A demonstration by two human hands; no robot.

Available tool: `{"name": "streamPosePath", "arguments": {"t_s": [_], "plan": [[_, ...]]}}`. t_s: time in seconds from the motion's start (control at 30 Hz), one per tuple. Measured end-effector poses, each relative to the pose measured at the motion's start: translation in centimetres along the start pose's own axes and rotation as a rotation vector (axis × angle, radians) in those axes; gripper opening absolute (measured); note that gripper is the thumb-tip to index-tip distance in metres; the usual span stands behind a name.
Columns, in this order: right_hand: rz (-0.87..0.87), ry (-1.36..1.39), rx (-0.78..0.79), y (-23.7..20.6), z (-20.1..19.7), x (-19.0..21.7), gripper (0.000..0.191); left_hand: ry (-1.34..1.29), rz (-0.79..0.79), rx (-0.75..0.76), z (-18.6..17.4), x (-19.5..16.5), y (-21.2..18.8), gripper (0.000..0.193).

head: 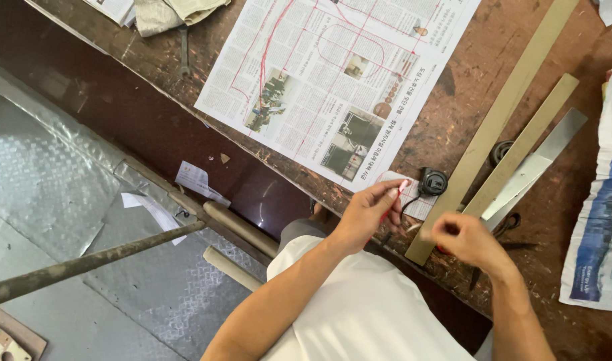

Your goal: The person spreads newspaper sheets on a workbench and draws red lines across them with a red pen, steadying the paper with the other hand. They use a ruler and a tape measure to guide straight red lines, then uncap and recap the pen and continue marking.

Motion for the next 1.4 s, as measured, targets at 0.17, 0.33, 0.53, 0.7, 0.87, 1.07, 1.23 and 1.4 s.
{"name": "streamPosePath", "arguments": {"t_s": [0.17,0.33,0.53,0.7,0.87,1.07,1.23,1.4], "plan": [[-0.19,0.325,-0.001,-1.9,1.3,4.9,0.032,0.044,0.105,-0.055,-0.1,-1.2,-0.4,0.034],[-0.166,0.753,-0.188,-0.5,2.7,7.3,0.026,0.04,0.133,-0.152,-0.1,-1.4,-0.7,0.033],[-0.137,0.702,-0.243,-0.6,3.0,7.4,0.022,0.205,0.174,-0.348,-1.9,-2.6,-1.6,0.028],[-0.162,0.696,-0.239,-0.9,3.1,7.9,0.021,0.217,0.276,-0.314,-2.2,-3.1,-1.7,0.026],[-0.122,0.772,-0.188,-0.9,3.6,7.8,0.021,0.233,0.268,-0.284,-2.5,-2.7,-1.6,0.025],[-0.136,0.795,-0.227,-1.0,3.5,7.5,0.021,0.34,0.293,-0.289,-2.7,-2.5,-1.4,0.023],[-0.085,0.599,-0.32,-1.2,3.2,7.0,0.02,0.373,0.237,-0.395,-3.7,-1.8,-1.0,0.022],[-0.035,0.535,-0.383,-1.5,2.9,6.3,0.019,0.564,0.338,-0.369,-2.7,-2.5,-0.8,0.02]]}}
Point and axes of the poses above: each hand's wrist, its own y-axis towards the middle knuckle, its own z-axis out of the palm, x = y × z, the point moved 8 cm from there along y, towards the middle knuckle, and after that the axes turned 15 degrees about -y, right-handed, at the moved point
